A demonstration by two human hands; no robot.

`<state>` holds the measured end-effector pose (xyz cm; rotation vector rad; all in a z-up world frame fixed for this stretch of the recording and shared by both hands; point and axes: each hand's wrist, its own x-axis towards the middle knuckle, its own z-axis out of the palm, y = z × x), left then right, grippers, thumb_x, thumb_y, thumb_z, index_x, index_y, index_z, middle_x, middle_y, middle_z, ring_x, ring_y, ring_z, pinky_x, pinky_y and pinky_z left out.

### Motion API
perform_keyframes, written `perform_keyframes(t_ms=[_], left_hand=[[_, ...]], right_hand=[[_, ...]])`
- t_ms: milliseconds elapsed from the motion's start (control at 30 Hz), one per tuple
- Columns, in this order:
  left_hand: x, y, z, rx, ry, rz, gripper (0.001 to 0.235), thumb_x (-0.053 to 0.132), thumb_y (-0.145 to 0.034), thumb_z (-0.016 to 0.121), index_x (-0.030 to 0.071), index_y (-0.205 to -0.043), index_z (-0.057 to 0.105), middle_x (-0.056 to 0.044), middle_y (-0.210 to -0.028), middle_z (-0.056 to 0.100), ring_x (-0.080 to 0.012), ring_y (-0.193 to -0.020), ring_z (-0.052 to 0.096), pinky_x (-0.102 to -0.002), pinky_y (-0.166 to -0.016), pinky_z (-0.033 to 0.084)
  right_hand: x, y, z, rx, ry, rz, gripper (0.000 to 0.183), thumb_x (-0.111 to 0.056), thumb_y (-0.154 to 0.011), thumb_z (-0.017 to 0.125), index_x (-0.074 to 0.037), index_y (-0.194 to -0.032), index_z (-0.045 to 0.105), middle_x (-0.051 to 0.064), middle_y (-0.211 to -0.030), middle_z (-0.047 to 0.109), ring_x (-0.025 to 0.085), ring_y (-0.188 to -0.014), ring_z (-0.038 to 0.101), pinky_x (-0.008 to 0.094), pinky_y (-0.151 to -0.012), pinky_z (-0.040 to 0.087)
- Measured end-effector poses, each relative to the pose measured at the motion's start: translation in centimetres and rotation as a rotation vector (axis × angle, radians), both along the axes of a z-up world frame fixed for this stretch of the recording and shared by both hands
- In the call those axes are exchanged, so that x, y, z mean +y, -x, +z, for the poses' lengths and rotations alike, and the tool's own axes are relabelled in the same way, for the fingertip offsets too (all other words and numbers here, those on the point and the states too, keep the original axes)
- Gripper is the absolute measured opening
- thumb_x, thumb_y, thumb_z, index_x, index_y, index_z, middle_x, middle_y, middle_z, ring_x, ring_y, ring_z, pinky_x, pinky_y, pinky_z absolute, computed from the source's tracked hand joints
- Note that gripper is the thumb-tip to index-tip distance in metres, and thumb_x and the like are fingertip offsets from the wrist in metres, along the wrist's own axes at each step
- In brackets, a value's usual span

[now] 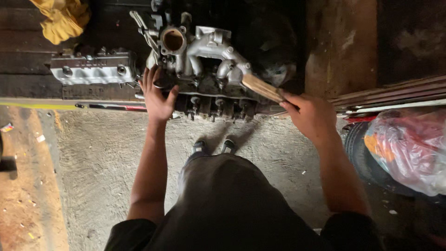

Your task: The person uses a wire brush to scrub the surface of a disassembled engine block and a cylinder head resting on a workbench. The person repeatedly brushes different areas of the engine components to remove grime.

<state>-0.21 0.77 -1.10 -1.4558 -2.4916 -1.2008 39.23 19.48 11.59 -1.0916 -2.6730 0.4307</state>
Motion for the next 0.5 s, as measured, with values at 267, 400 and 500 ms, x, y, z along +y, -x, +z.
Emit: perform_keyframes(t_ms=[267, 400, 500], left_hand=[[0.0, -0.5, 0.9, -0.013, -0.014, 0.011, 0.065, 0.049, -0.099, 0.065, 0.011, -0.151, 0.056, -0.023, -0.16, 0.046, -0.047, -0.154, 0.033, -0.066, -0.127, 0.014], [-0.2, -0.5, 0.8, -0.026, -0.006, 0.012, 0.064, 0.049, -0.099, 0.064, 0.01, -0.149, 0.056, -0.023, -0.16, 0.045, -0.0465, -0.154, 0.032, -0.065, -0.127, 0.014], [0.1, -0.3, 0.7, -0.021, -0.017, 0.009, 0.064, 0.049, -0.099, 0.064, 0.01, -0.15, 0.056, -0.021, -0.16, 0.046, -0.0456, -0.155, 0.032, -0.065, -0.128, 0.015]], right_hand=[[-1.7, 4.6, -2.9, 0.164, -0.067, 0.167, 0.026, -0.036, -0.098, 0.074, -0.021, -0.118, 0.078, 0.001, -0.077, 0.073, 0.012, -0.058, 0.061, 0.028, -0.052, 0.048], [-0.9, 2.0, -1.9, -0.094, 0.084, -0.009, 0.028, -0.035, -0.099, 0.075, -0.02, -0.122, 0.078, 0.005, -0.077, 0.071, 0.019, -0.052, 0.061, 0.032, -0.046, 0.048], [-0.4, -1.0, -0.4, 0.006, -0.067, -0.031, 0.034, -0.035, -0.095, 0.078, -0.023, -0.126, 0.078, 0.007, -0.074, 0.069, 0.02, -0.054, 0.06, 0.035, -0.049, 0.046]])
